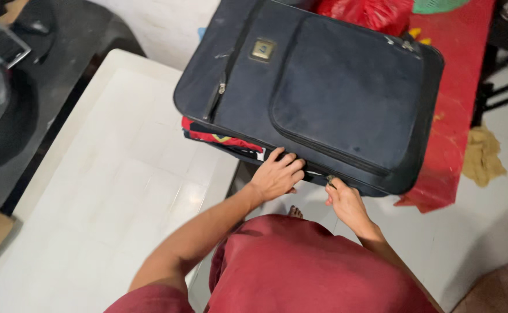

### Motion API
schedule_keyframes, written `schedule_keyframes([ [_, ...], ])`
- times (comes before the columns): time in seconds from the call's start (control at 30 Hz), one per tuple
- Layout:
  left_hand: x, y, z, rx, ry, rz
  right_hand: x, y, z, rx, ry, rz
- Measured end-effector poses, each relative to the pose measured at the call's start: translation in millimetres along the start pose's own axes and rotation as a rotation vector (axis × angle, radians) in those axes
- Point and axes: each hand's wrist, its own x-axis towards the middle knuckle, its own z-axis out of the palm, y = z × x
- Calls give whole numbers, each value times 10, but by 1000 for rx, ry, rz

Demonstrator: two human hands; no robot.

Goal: The person folds a black t-shirt and places it into a suitcase, then adds a package of paper towels and a roll of toilet paper. The person zips the suitcase closed, then unzips it again to remove the paper towels and toilet paper, placing them on a nearby table.

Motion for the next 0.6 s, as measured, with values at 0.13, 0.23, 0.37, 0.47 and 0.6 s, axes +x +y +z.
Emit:
schedule_keyframes([
  [0.13,-379,140,226,-141,313,-550,-4,-120,-205,-270,-150,16],
  [0.23,-765,-36,486,-181,662,-1158,37,-271,-474,-246,-248,-17],
  [0.37,-1520,-692,622,-410,878,-1564,267,-616,-854,18,-340,-314],
  [0.47,-1820,-1087,645,-674,1107,-1586,514,-1093,-1013,-95,-321,-471],
  [0.6,-1964,-1632,537,-843,1052,-1652,829,-1860,-804,-244,-289,-749],
])
